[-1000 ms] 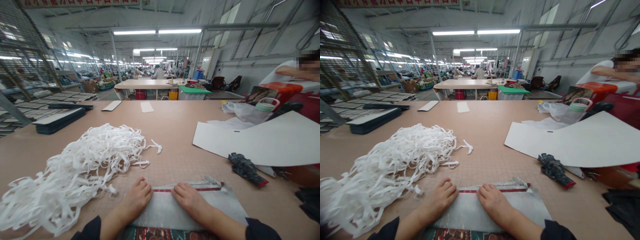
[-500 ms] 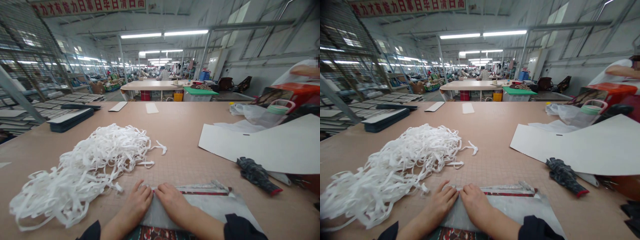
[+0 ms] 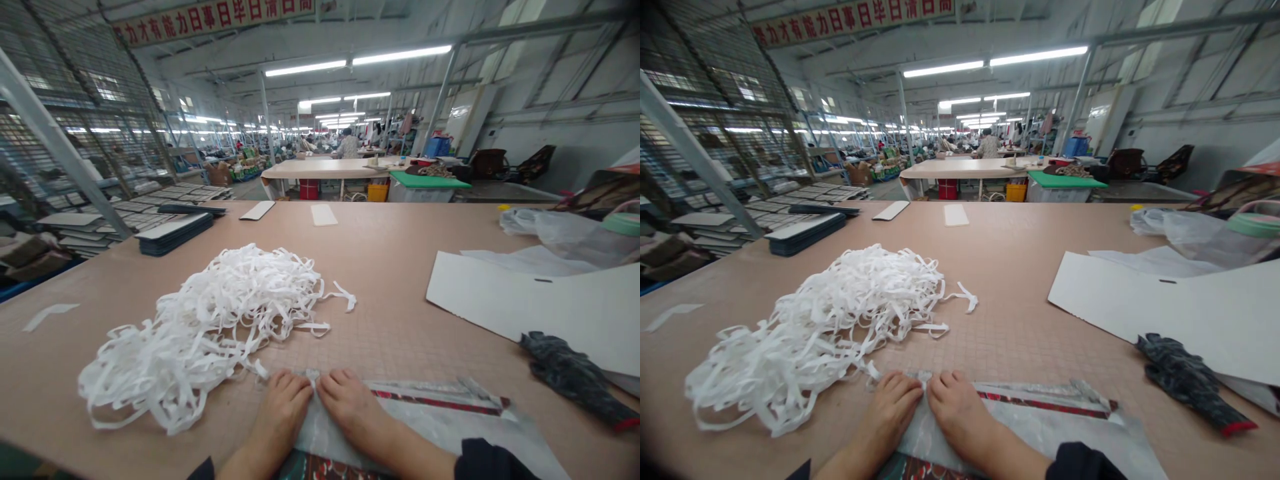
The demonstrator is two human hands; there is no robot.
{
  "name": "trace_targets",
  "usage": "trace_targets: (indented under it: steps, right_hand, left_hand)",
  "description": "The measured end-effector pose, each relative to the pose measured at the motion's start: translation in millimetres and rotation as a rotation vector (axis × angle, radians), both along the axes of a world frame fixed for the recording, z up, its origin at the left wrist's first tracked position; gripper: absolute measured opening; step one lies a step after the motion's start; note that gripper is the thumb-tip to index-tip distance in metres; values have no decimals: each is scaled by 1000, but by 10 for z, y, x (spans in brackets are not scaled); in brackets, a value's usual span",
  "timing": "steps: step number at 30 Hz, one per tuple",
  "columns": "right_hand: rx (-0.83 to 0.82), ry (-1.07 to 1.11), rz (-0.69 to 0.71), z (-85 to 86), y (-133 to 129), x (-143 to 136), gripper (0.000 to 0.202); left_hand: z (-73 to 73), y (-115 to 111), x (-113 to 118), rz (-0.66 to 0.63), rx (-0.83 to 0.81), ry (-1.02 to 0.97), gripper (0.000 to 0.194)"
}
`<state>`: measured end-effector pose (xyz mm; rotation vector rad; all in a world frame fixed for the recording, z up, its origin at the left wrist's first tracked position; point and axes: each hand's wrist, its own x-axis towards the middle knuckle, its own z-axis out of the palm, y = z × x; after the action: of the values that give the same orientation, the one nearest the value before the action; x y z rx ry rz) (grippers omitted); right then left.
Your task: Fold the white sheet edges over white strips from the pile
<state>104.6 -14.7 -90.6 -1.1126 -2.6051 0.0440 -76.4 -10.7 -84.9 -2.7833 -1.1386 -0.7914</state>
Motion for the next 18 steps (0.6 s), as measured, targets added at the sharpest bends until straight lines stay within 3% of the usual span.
trace_targets:
  steps: [3, 8, 14, 18]
  right_hand:
    - [91, -60, 46, -13, -48, -14, 21]
    - [91, -72, -47, 25, -86, 40, 19]
    - [96, -150, -192, 11, -314, 595, 17]
    - [-68, -170, -278, 153, -281, 715, 8]
  left_hand:
    - [10, 10, 23, 9, 26, 5, 26]
    - [-17, 51, 30, -48, 31, 54, 24]
    - [-100, 88, -3, -60, 34, 37, 26]
    - [-126, 75, -17, -13, 23, 1, 29]
